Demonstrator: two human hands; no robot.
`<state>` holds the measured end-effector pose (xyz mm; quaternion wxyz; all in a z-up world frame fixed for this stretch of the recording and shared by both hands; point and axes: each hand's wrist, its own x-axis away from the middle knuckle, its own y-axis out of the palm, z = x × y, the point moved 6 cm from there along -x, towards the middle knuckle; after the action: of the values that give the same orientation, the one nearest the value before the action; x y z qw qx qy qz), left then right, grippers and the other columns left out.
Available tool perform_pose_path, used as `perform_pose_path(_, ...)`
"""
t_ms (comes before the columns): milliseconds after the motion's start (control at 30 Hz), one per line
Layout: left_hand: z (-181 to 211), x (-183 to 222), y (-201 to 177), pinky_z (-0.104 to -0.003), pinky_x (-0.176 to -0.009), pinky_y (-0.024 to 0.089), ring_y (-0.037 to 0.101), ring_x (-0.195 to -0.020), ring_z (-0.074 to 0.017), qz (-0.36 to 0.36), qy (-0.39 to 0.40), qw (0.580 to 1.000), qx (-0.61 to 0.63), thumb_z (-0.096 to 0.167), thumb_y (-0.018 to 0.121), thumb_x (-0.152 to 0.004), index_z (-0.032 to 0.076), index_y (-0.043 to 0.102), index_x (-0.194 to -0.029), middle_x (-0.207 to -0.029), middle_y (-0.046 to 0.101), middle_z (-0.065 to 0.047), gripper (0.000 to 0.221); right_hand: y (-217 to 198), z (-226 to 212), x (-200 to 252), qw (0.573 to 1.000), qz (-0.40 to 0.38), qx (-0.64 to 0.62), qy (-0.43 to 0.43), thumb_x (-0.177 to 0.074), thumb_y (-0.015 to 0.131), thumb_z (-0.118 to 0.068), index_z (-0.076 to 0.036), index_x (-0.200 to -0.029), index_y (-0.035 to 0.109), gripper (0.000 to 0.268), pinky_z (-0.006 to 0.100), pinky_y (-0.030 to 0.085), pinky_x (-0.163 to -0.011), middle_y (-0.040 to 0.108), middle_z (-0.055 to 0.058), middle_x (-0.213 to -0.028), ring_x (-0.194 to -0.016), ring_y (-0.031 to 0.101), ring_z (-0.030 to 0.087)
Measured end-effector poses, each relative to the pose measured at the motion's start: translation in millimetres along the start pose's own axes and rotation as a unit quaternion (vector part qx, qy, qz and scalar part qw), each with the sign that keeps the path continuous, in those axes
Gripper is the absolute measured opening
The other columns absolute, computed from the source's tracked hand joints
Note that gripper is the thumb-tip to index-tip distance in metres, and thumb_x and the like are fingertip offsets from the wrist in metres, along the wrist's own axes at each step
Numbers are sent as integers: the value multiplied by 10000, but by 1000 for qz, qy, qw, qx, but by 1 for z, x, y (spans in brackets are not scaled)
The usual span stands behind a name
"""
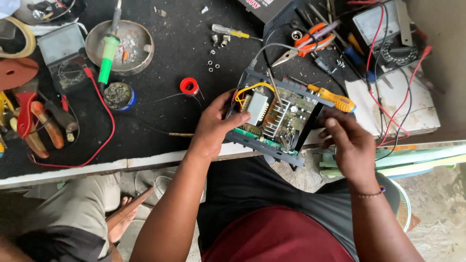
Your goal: Reinstalling screws into the metal chassis of an electronic device using a manual screwdriver.
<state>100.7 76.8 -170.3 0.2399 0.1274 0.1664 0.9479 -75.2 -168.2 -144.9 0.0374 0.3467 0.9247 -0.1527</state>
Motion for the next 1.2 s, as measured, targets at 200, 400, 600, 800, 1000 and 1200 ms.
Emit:
perform_pose_path(200, 11, 6, 5, -381, -1043, 515, 585, -1166, -192, 3, 40, 999, -6, 164, 938, -742, 0, 511, -1488, -1283, 644, -147, 875, 25, 7, 21, 981, -98, -55, 161, -1071, 593, -236, 85, -1346, 628, 424, 405, 600, -582, 674, 296, -941, -823, 694, 353)
perform_pose_path(400, 2, 7, 1, -453, -1155, 405, 502, -1325, -217, 1, 160, 986, -39, 370, 704, -1001, 24, 492, -1510, -1421, 570, -153, 651, 26, 5, 6, 996, -78, -30, 5, -1093, 539, -243, -30, -1468, 588, 434, 443, 541, -910, 681, 178, -1106, -1060, 610, 218)
perform_pose_path(600, 9, 12, 9, -529, -1231, 318, 443, -1448, -361, 4, 285, 940, -186, 425, 443, -1110, 24, 424, -1559, -1528, 492, -243, 602, 43, 56, -10, 958, -64, -277, -42, -1080, 425, -248, 41, -1560, 365, 564, 529, 348, -1210, 484, 247, -1520, -1403, 464, 325)
perform_pose_path(800, 6, 17, 16, -521, -1222, 357, 493, -1418, -340, -16, 308, 938, -158, 575, 431, -1059, -7, 378, -1576, -1524, 510, -243, 780, 56, 51, -16, 938, -79, -333, -56, -1090, 319, -474, 39, -1597, 276, 722, 570, 196, -1271, 374, 261, -1594, -1497, 336, 388)
perform_pose_path(1000, 2, 15, 13, -517, -1197, 398, 509, -1397, -333, -14, 331, 932, -147, 562, 538, -1023, -26, 369, -1575, -1517, 516, -246, 824, 49, 61, -11, 938, -65, -340, -23, -1060, 325, -504, 15, -1606, 309, 753, 492, 317, -1229, 497, 177, -1438, -1293, 468, 263)
perform_pose_path(1200, -5, 12, 13, -495, -1196, 408, 495, -1407, -311, -7, 343, 926, -156, 557, 555, -1015, -29, 373, -1574, -1528, 511, -228, 830, 56, 15, -15, 919, -75, -387, -27, -1043, 377, -507, 15, -1571, 359, 743, 460, 393, -1162, 549, 167, -1331, -1173, 510, 239)
